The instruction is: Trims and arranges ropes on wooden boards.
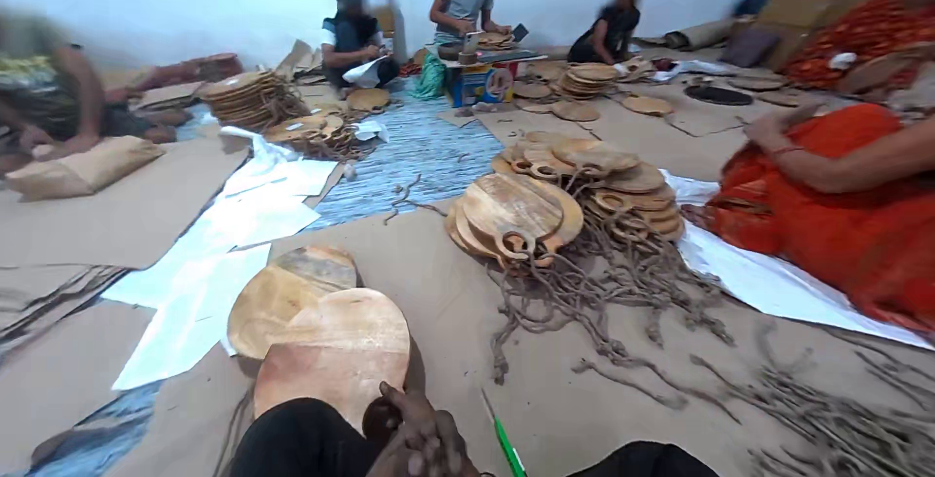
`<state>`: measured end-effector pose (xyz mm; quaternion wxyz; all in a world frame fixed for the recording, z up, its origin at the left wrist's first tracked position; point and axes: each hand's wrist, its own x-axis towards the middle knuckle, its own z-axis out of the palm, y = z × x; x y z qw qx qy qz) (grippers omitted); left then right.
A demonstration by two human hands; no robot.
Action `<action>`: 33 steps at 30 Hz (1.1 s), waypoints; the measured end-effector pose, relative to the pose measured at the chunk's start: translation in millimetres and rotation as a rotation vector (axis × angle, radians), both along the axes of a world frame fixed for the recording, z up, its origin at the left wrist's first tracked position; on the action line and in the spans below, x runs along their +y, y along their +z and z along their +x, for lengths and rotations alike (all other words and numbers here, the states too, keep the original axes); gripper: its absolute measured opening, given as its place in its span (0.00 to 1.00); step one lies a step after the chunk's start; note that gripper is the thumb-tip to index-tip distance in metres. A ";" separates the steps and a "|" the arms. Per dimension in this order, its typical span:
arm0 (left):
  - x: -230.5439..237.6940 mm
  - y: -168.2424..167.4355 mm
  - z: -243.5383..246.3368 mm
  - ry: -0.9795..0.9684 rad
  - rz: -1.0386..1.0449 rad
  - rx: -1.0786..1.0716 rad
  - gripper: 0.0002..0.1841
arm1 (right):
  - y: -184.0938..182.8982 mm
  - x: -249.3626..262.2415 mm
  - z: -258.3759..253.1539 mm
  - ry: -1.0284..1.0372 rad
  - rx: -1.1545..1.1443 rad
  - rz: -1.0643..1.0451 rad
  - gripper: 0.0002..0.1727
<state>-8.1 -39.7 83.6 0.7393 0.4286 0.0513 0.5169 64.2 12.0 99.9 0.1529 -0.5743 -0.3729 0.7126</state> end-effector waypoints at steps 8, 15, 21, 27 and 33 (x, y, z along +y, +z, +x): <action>25.0 -58.1 -21.1 0.806 -0.382 0.255 0.16 | -148.0 47.0 26.9 -0.119 0.255 0.190 0.16; 34.9 -61.9 -2.4 0.926 -0.720 0.638 0.17 | -101.0 125.9 96.4 -0.586 0.223 0.339 0.15; 35.7 -78.8 12.7 0.721 -0.701 0.719 0.18 | -91.3 215.7 135.6 -0.702 0.161 0.402 0.22; 57.8 -108.9 31.2 0.593 -0.625 0.491 0.11 | -88.0 273.4 144.0 -0.942 0.478 0.496 0.34; 83.8 -119.2 58.6 0.449 -0.527 0.507 0.20 | -114.4 186.7 121.4 -0.463 0.058 0.400 0.34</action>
